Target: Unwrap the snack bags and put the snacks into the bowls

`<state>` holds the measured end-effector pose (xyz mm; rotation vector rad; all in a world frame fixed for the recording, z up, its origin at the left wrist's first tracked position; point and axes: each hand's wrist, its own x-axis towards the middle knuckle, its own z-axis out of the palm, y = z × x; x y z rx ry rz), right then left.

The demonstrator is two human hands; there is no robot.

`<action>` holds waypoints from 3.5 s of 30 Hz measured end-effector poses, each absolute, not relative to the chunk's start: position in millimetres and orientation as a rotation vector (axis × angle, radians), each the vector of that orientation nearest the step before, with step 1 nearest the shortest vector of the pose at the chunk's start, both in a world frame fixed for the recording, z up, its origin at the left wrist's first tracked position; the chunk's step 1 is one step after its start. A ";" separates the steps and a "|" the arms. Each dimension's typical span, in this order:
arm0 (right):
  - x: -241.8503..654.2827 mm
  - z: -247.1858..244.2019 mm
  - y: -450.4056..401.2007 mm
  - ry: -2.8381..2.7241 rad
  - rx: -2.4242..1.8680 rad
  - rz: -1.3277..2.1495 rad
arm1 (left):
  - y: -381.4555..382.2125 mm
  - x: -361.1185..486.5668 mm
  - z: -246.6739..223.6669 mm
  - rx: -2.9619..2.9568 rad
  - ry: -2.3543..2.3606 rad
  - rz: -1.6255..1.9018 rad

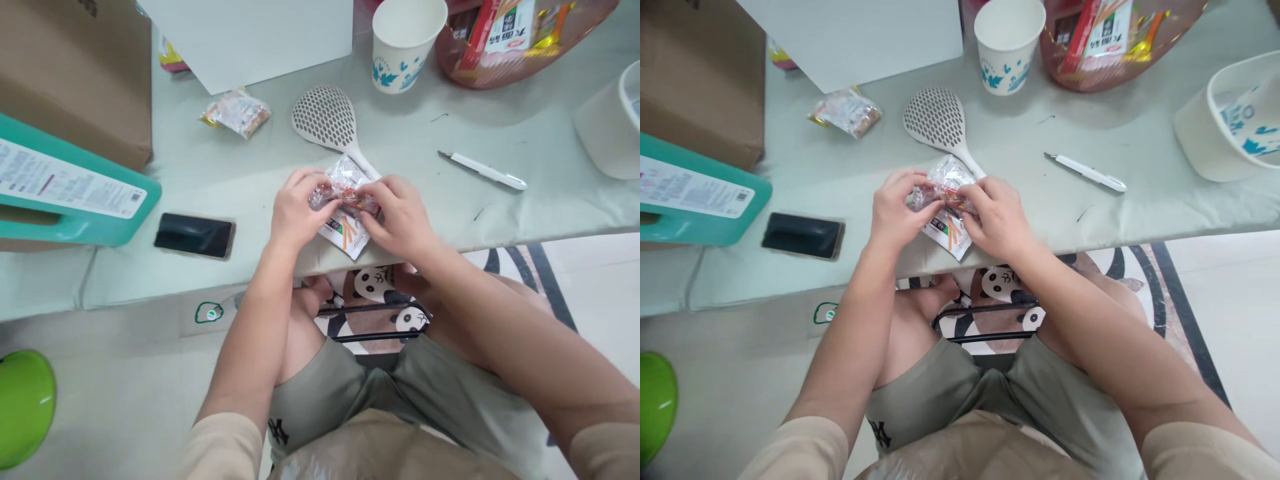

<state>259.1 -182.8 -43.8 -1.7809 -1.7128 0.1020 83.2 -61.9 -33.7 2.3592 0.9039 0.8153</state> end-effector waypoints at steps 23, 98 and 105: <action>284.8 -36.7 -179.7 -1.591 -1.888 0.207 | -4.5 53.7 -57.9 1.439 1.511 1.062; 230.1 -14.4 -198.6 -1.787 -1.784 0.099 | -53.5 66.9 -41.0 1.718 1.034 0.904; 204.3 -22.1 -181.1 -1.735 -1.944 0.012 | -57.9 56.6 -24.7 1.572 0.772 0.806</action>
